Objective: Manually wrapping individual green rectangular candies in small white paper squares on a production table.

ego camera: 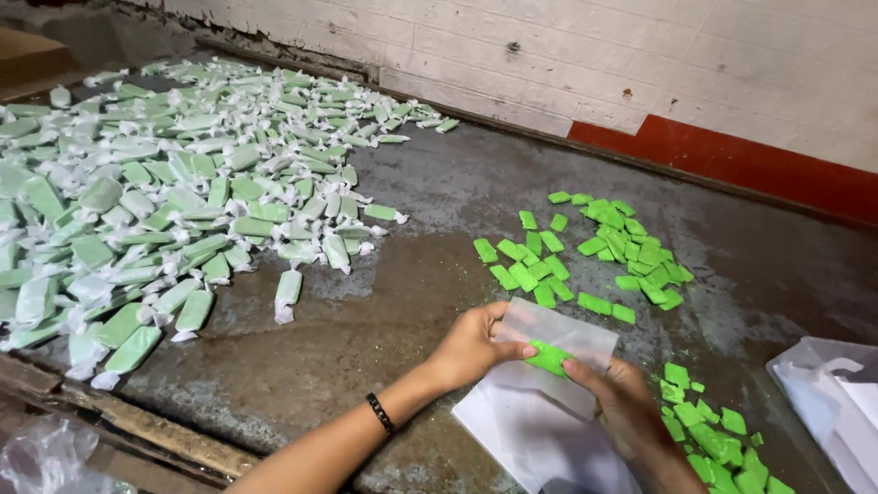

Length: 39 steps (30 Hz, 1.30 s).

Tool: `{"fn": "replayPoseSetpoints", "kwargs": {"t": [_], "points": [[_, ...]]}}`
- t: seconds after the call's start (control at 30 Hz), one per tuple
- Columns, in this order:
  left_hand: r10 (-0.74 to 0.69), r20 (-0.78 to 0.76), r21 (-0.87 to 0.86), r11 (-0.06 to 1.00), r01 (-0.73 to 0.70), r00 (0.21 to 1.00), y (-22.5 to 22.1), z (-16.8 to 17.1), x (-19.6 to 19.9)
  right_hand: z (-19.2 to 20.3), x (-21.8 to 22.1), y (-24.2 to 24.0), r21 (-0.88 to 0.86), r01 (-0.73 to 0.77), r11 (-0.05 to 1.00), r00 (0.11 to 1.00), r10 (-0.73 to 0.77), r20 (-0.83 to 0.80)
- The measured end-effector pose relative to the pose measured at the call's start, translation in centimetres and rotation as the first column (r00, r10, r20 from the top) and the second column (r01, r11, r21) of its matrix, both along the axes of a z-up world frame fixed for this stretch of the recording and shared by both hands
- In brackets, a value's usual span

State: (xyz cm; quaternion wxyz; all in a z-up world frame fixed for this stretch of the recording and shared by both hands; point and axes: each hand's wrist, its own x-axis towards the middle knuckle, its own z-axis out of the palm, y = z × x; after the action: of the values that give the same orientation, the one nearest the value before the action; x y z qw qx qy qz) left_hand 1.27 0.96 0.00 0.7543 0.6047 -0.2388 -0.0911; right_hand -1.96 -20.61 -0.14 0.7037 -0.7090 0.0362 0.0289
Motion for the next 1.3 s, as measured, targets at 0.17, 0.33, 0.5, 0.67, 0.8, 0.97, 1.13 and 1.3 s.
{"fn": "replayPoseSetpoints", "kwargs": {"t": [0.17,0.33,0.5,0.67,0.8,0.97,1.13,1.3], "points": [[0.009,0.011,0.019,1.0,-0.009,1.0,0.0,0.2,-0.1,2.8,-1.4,1.6,-0.037,0.001,0.999,1.0,-0.002,-0.009],[0.155,-0.006,0.153,0.976,-0.153,0.988,0.3,1.2,-0.5,2.7,-1.0,1.0,0.152,0.043,0.988,0.999,-0.037,-0.04],[-0.011,0.561,0.196,0.973,-0.12,0.828,0.9,2.4,-1.9,3.8,-1.1,1.1,0.029,0.112,0.993,0.992,-0.11,-0.065],[-0.026,0.63,0.224,0.963,-0.15,0.776,-0.4,0.6,-1.2,-0.4,0.2,-0.1,-0.077,-0.071,0.995,0.986,0.081,0.143],[0.116,0.418,0.199,0.956,-0.215,0.901,-0.4,0.2,-0.9,-0.9,0.1,0.9,0.151,-0.182,0.972,0.982,0.172,0.075],[0.264,0.121,0.155,0.947,-0.281,0.957,-0.9,-1.2,-0.1,-0.8,0.3,0.0,0.24,-0.269,0.933,0.948,0.212,0.238],[0.34,0.046,0.174,0.923,-0.343,0.939,-1.5,-2.5,0.3,1.6,-0.7,2.1,0.11,-0.193,0.975,0.956,0.161,0.246],[0.362,-0.02,0.203,0.914,-0.351,0.932,-2.0,-3.3,0.2,0.8,0.2,2.0,0.015,0.163,0.987,0.98,-0.163,0.116]]}}
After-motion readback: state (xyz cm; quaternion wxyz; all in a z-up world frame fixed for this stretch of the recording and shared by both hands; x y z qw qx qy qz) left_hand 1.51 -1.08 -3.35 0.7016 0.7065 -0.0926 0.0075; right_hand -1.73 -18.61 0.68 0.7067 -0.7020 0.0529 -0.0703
